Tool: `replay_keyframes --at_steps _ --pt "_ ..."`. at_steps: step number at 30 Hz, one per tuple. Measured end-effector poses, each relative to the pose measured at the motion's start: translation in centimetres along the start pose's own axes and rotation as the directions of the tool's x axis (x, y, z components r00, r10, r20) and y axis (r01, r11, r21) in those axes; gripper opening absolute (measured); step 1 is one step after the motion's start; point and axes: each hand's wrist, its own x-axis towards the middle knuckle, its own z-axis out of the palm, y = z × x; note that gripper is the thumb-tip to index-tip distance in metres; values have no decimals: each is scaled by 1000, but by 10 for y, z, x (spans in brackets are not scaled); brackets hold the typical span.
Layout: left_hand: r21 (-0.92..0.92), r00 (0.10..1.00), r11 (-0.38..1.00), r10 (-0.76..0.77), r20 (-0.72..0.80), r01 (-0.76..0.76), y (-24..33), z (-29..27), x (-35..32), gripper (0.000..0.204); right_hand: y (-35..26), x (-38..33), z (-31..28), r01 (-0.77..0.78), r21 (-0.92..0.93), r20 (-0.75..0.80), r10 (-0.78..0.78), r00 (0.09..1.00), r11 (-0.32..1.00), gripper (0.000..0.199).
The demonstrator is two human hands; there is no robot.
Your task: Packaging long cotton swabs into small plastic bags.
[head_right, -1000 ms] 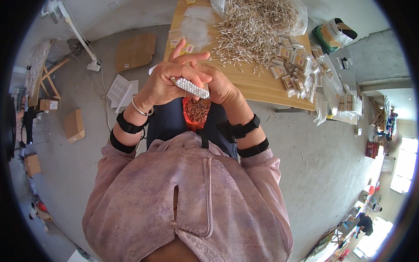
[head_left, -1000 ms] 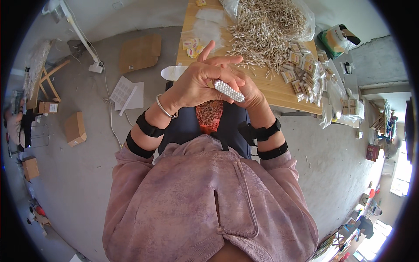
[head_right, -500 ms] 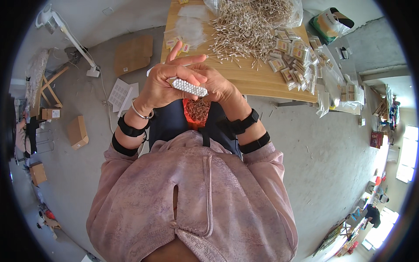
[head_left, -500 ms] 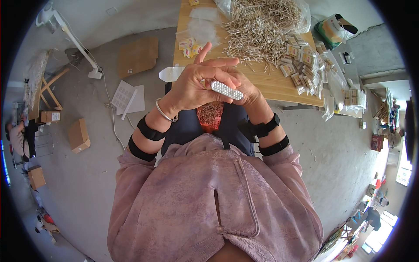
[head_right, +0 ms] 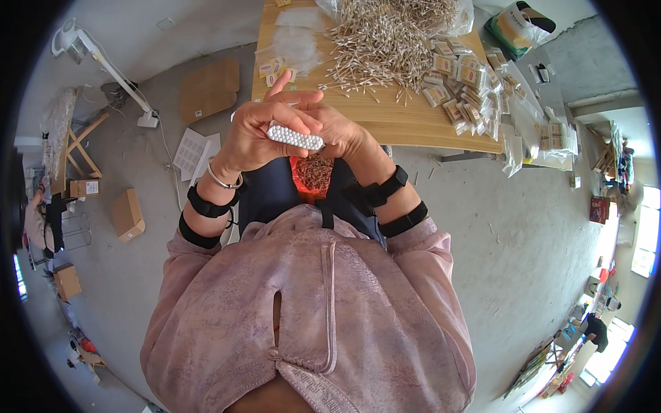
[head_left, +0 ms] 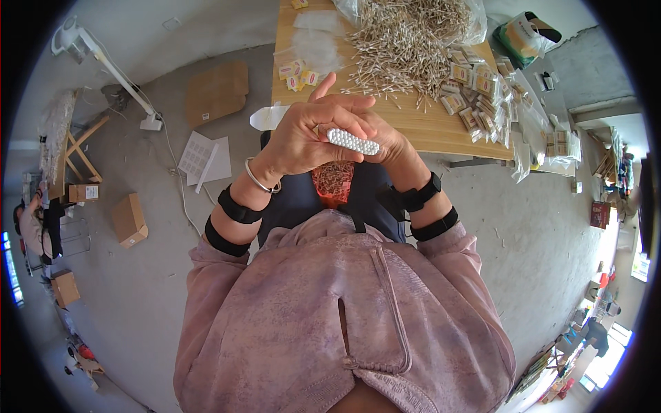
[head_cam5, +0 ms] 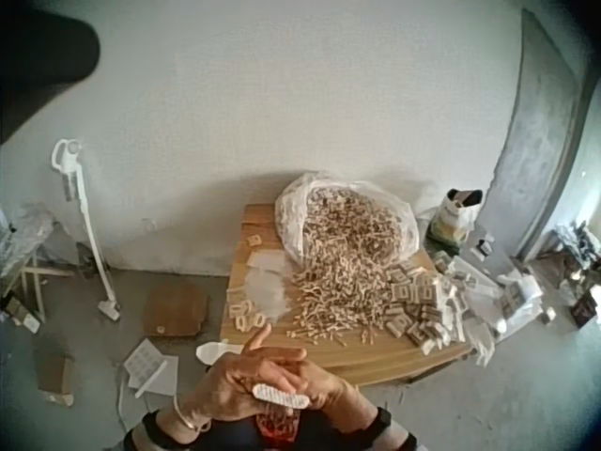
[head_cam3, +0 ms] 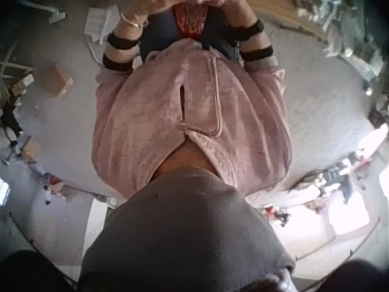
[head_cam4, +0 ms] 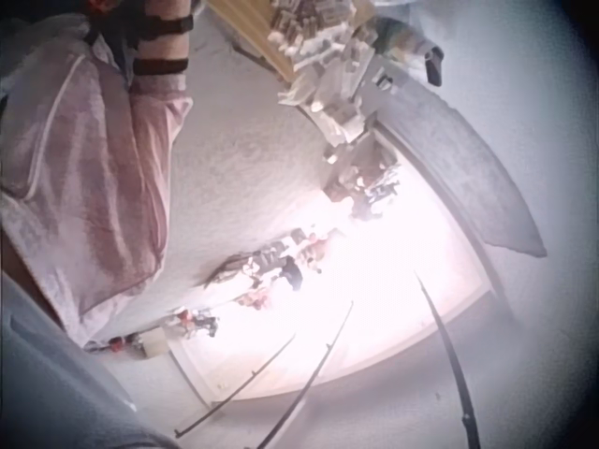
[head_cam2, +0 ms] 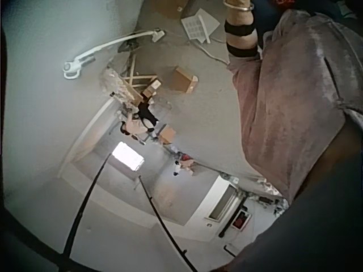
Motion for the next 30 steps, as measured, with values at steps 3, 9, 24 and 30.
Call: replay_keyframes --at_steps 3,9,24,30 --pt "1 998 998 -62 -20 62 -3 -2 -1 30 -8 -1 -9 -234 -128 33 240 970 964 26" --pt "-143 968 964 -237 -79 224 -22 -15 -19 74 -12 13 -19 -622 383 -201 719 665 683 25" --pt "-257 694 751 -661 -287 608 -85 8 -43 38 5 21 -24 -444 -759 -238 430 871 477 34" --pt "-289 638 734 -678 -365 615 -113 19 -56 28 50 -8 -36 -425 -508 -323 292 900 749 40"
